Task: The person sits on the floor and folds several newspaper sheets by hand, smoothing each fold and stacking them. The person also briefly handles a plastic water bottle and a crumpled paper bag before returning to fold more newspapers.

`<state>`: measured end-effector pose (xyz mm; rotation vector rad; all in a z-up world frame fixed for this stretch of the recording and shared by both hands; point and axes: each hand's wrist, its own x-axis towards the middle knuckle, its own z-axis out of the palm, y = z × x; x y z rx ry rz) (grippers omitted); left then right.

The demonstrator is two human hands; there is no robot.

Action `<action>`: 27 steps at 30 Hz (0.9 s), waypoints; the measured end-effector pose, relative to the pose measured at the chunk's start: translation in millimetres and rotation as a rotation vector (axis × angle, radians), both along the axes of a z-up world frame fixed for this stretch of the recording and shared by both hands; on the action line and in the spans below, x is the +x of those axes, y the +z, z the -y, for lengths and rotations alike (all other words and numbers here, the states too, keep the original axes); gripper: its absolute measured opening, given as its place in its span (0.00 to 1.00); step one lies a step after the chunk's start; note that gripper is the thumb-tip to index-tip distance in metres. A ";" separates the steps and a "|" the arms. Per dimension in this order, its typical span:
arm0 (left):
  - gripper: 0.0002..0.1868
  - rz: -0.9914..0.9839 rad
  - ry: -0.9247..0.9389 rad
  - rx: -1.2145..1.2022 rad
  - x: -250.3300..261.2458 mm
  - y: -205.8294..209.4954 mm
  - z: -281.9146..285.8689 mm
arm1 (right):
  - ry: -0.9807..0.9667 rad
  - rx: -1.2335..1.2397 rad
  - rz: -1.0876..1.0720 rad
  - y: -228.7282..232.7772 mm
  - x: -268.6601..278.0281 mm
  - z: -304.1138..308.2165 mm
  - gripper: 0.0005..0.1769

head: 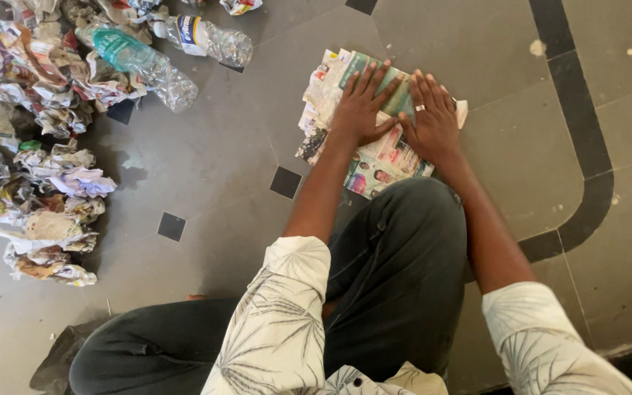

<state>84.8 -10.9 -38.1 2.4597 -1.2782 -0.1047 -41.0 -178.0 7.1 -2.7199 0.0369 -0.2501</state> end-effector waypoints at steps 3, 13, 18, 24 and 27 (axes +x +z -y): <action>0.49 -0.078 0.082 0.070 6.2 17.5 -23.0 | -0.046 -0.021 -0.013 4.0 -4.3 -0.1 0.41; 0.49 -0.031 0.175 0.009 11.8 31.8 -39.0 | -0.271 -0.030 -0.090 2.4 -35.2 12.3 0.54; 0.48 -0.011 0.139 0.096 24.4 46.4 -26.7 | -0.346 -0.043 -0.110 -1.1 -36.4 7.8 0.55; 0.32 0.061 0.551 -0.308 -36.5 76.9 -25.2 | -0.494 -0.098 -0.155 2.0 -34.3 -3.0 0.57; 0.26 -0.380 0.809 -0.638 -98.0 66.8 -31.3 | -0.506 -0.113 -0.156 7.4 -35.3 -1.4 0.59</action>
